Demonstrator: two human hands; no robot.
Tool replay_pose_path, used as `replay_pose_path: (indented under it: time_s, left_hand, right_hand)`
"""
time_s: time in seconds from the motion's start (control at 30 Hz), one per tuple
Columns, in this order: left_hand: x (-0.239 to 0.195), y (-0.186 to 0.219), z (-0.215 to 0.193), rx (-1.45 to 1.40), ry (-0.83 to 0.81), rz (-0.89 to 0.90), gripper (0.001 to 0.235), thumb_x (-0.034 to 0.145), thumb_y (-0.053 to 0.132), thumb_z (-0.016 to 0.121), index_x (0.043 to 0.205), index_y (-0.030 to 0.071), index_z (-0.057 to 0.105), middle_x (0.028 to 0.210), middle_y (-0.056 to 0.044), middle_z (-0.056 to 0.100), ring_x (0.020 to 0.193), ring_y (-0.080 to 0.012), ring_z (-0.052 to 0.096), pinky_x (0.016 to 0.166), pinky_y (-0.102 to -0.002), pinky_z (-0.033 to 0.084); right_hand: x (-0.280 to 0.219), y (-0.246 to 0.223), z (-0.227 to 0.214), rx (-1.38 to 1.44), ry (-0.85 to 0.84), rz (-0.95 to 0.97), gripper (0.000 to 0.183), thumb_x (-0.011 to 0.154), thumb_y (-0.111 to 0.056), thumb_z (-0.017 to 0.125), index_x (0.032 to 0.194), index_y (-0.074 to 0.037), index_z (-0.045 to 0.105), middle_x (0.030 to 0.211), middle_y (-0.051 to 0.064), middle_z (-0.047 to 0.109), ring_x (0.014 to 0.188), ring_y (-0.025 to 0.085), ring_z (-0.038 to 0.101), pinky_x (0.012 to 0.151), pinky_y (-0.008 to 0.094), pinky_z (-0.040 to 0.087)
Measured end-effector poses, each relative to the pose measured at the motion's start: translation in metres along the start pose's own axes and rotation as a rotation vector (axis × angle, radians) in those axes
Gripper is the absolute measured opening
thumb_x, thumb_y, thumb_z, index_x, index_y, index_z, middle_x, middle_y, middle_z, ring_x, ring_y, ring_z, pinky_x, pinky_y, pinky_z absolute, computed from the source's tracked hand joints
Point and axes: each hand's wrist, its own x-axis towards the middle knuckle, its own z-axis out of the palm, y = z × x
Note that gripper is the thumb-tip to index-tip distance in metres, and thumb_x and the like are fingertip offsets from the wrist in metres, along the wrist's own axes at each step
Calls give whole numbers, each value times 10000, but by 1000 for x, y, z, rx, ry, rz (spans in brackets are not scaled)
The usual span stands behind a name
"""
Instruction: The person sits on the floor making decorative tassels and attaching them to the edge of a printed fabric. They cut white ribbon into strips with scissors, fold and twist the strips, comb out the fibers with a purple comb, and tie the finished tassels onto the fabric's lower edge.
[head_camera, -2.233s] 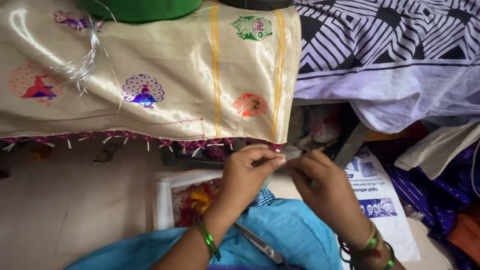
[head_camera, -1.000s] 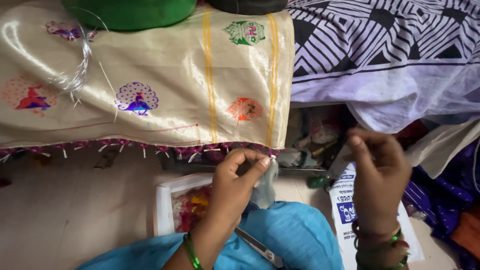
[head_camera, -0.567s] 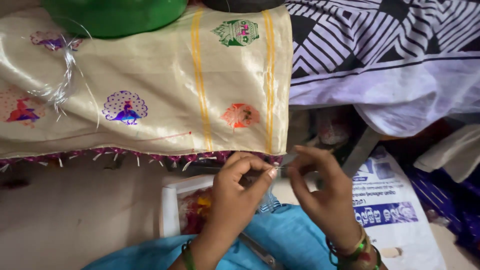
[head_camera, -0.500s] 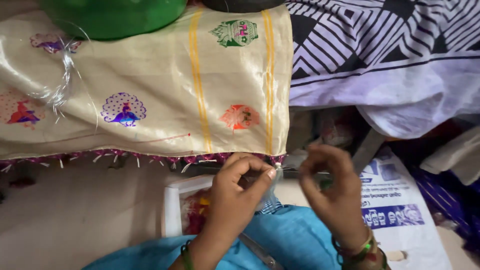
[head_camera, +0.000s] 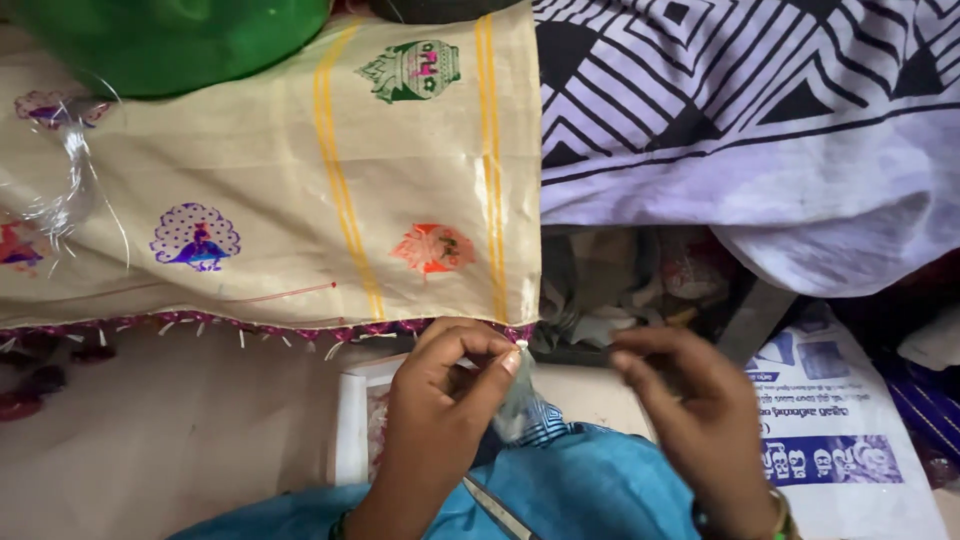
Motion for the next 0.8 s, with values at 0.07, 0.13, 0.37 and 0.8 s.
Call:
replay_pose_path:
  time_s: [0.07,0.13,0.37,0.8]
  left_hand:
    - [-1,4,2,80,-2,32,37,863,45,732,888,27,712,987,-8,658,792,-65,650,659,-226,536]
    - [-3,6,4,138,-8,80,42,862,46,742,897,30,725,988,-20,665,808,-77,654,671,-232,535]
    - [2,21,0,321,-62,172,102,836,48,737,917,20,681,967,-50,659,774,-123,666,647,-253,548]
    - [24,11,-23,187,-197,-60,70,855,51,742,852,7,688,909,-18,632,683,-108,566,586,-243,467]
  right_hand:
    - [0,-13,11,-109,-111,-185,208,871,-38,763,1078,-40,740,1034,60,771,917,144,741,801,254,569]
    - [5,-33,21,-170,-113,-351,253,853,-18,758,1103,-37,728,1106,77,737,993,180,717,846,272,559]
    - [26,-52,27,-408,-321,-789,401,785,43,749,1169,-71,731,1039,49,693,929,232,671,788,348,537]
    - [61,-67,36,-193,-325,-557,243,804,51,689,1027,-44,701,1022,100,648,941,179,679,800,269,557]
